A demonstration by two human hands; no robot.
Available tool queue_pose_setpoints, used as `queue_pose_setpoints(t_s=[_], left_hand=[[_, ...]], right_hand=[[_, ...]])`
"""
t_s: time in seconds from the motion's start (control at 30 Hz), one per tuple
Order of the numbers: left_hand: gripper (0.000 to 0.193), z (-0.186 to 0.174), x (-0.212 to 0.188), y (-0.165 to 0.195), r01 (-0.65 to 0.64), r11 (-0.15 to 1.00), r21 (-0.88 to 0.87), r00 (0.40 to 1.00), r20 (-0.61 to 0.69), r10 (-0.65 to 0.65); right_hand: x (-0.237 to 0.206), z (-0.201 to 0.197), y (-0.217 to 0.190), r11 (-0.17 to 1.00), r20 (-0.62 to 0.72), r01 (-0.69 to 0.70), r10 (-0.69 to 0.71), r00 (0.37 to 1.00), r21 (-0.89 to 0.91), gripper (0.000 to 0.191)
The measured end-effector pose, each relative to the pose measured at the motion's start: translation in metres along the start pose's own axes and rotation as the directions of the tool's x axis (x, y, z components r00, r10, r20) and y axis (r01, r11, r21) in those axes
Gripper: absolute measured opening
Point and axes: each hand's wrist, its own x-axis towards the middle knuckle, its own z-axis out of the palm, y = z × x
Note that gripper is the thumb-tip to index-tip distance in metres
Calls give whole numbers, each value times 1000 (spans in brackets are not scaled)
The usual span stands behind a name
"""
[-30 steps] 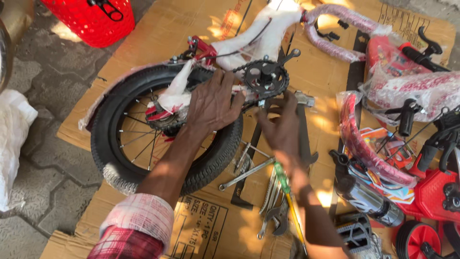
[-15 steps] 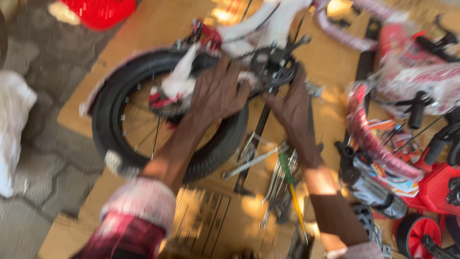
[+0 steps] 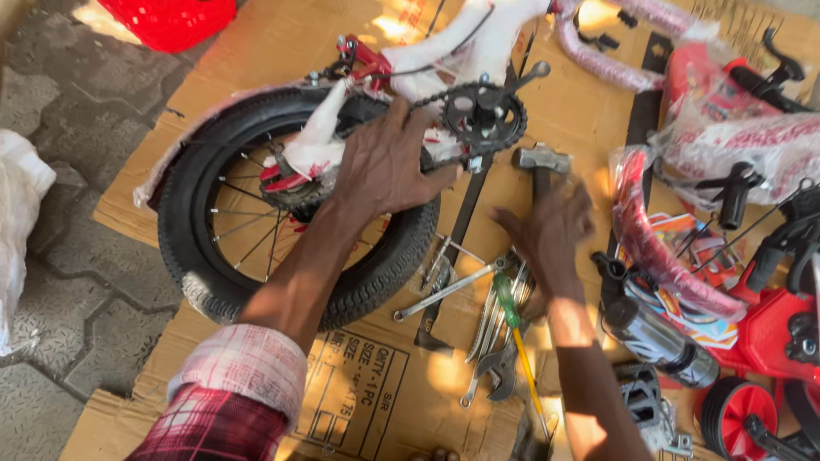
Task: The person assembles a new children's bicycle on cardboard spread over the ground. They use a wrench to tighten bolts on the rear wheel and frame, fit the chain over the crank, tap components with a hammer, use pliers and a screwdriver on fasteners, and attach a decorated chain cover over the crankset.
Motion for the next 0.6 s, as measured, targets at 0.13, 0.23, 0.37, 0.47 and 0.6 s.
queue_pose_setpoints(t_s=[0.13,0.23,0.37,0.47,0.6], left_hand=[[69,-7,0,2,63,998,7,991,121,-63],[52,-5,-3,3,51,996,-80,998,28,-48],[35,12,18,-1,243,970,-12,969,-42,-244],[30,27,55,-13,71,997,4,964,-257,-68],[32,42,122,-36,-131,950,-284,991,-64,118]], right_hand=[[-23,24,26,984,-22,-137,140,990,111,76],[-22,27,26,975,-1,-127,129,992,182,55],[-21,3,5,979,77,-206,204,976,15,53],[-22,-23,-18,943,-356,228,-132,925,241,96],[16,-35,-50,796,-397,395,-214,893,459,126]])
